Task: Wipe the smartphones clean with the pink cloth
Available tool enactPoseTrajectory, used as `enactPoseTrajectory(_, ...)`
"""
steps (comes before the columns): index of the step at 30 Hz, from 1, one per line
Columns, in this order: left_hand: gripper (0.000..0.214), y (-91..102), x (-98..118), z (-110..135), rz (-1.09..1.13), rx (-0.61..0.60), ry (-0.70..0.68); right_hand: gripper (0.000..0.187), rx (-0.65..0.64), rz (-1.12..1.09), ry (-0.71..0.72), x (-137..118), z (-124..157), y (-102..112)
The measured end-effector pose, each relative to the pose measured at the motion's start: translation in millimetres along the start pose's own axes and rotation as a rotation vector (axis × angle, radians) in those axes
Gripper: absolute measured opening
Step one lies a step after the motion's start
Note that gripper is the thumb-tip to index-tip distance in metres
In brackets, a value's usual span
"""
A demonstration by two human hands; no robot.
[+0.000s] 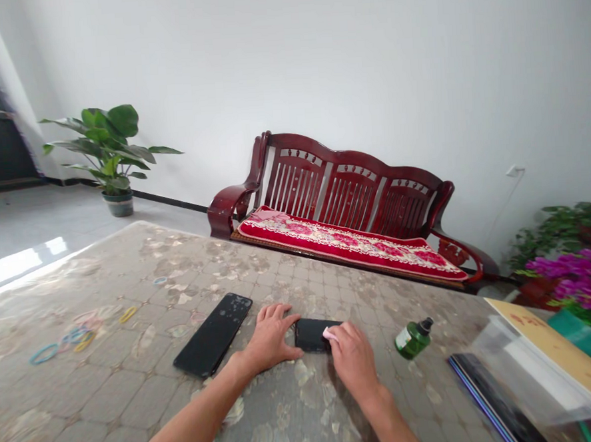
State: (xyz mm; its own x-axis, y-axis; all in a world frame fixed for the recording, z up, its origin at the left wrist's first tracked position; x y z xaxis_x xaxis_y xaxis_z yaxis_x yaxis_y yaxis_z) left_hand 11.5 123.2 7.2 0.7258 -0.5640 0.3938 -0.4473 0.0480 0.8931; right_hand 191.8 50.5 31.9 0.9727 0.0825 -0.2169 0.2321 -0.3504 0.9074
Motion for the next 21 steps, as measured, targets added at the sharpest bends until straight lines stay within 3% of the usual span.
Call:
enactPoseTrajectory(4,0.072,-0.5,0,1,-0.006,0.022,0.007,0.021,-0.033,0.031,0.057,-16,-3,-6)
enactPoseTrajectory(9,0.068,-1.7,2,2,-0.009,0.047,-0.012,0.02,-0.028,0.167,-0.121,25,-18,2)
enactPoseTrajectory(11,0.067,-2.0,2,2,-0.007,0.051,-0.019,0.02,-0.035,0.208,-0.16,30,-26,1)
enactPoseTrajectory(18,0.065,-2.7,4,2,0.006,0.075,-0.011,0.019,-0.048,0.104,-0.031,-26,-30,-18)
enactPoseTrajectory(21,0.065,-1.9,4,2,0.012,0.076,-0.003,0.019,-0.014,0.091,-0.018,-23,-27,-14)
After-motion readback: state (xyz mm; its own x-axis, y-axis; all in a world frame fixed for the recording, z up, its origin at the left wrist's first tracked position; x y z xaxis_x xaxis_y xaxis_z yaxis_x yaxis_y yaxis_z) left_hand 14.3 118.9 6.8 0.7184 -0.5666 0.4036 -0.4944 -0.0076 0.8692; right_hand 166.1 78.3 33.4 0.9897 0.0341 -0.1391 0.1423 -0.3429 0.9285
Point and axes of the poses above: each hand's wrist, its own z-axis away from the middle knuckle, its own y-axis out of the back of the hand, x = y × z, the point moved 6 cm from there along -z, towards the middle knuckle, and after that the axes turned 1 degree about x, right-handed, at the moved point
